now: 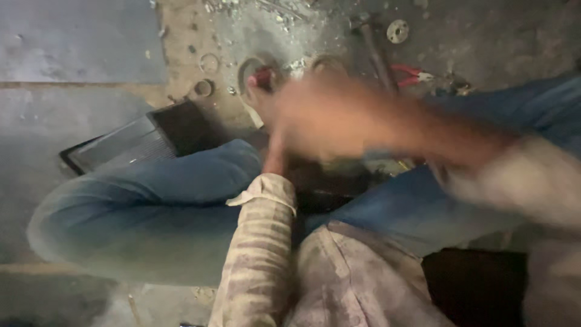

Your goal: The person sits cross-legged on the floor and hammers small metal discs flat, holding each piece against a metal rod with one hand while striking with a hammer, occasionally repositioning pieces with pliers and picking up new discs from the floor to shape.

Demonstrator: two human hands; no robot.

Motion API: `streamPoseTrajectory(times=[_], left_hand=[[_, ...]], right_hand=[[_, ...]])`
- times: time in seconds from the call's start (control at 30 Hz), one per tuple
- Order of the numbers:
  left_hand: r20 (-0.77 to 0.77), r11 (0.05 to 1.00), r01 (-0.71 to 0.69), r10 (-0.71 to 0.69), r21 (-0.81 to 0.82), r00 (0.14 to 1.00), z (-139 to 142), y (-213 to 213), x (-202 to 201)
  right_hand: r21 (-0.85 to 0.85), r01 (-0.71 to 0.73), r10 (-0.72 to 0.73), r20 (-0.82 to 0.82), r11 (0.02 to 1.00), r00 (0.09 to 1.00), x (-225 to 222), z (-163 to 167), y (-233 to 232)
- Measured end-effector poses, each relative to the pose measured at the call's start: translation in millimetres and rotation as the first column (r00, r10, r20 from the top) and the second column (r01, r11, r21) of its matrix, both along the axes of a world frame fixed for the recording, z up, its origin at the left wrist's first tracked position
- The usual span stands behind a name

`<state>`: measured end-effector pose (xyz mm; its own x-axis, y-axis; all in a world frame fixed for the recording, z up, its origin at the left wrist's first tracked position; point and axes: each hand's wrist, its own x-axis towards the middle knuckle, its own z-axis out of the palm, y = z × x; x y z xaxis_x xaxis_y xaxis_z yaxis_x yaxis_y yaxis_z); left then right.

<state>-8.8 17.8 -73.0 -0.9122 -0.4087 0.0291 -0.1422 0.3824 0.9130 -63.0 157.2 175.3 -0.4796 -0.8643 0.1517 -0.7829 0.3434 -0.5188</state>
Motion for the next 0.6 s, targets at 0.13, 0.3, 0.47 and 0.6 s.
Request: streamPoseTrajectory(times=[0.13, 0.3, 0.47, 0.6], left_hand=[[0.006, 0.975, -0.021, 0.023, -0.223, 1.0, -18, 0, 9], [0.031, 0.988, 0.014, -0.009, -0.155, 0.999, -40, 1, 13], [0.042, 0.969, 0.023, -0.013, -0.245, 0.999, -39, 1, 15], [0.058, 0.957, -0.01, 0.029, -0.292, 0.998, -34, 0, 13]], right_hand=[[0.05, -0.009, 0.005, 0.076, 0.999, 0.997, 64, 40, 11], [0.125, 0.025, -0.038, 0.098, 0.992, 0.994, 64, 56, 12], [0.06, 0.04, -0.047, 0.125, 0.997, 0.991, 63, 85, 12], [0.008, 0.081, -0.082, 0.113, 0.997, 0.99, 68, 85, 23]])
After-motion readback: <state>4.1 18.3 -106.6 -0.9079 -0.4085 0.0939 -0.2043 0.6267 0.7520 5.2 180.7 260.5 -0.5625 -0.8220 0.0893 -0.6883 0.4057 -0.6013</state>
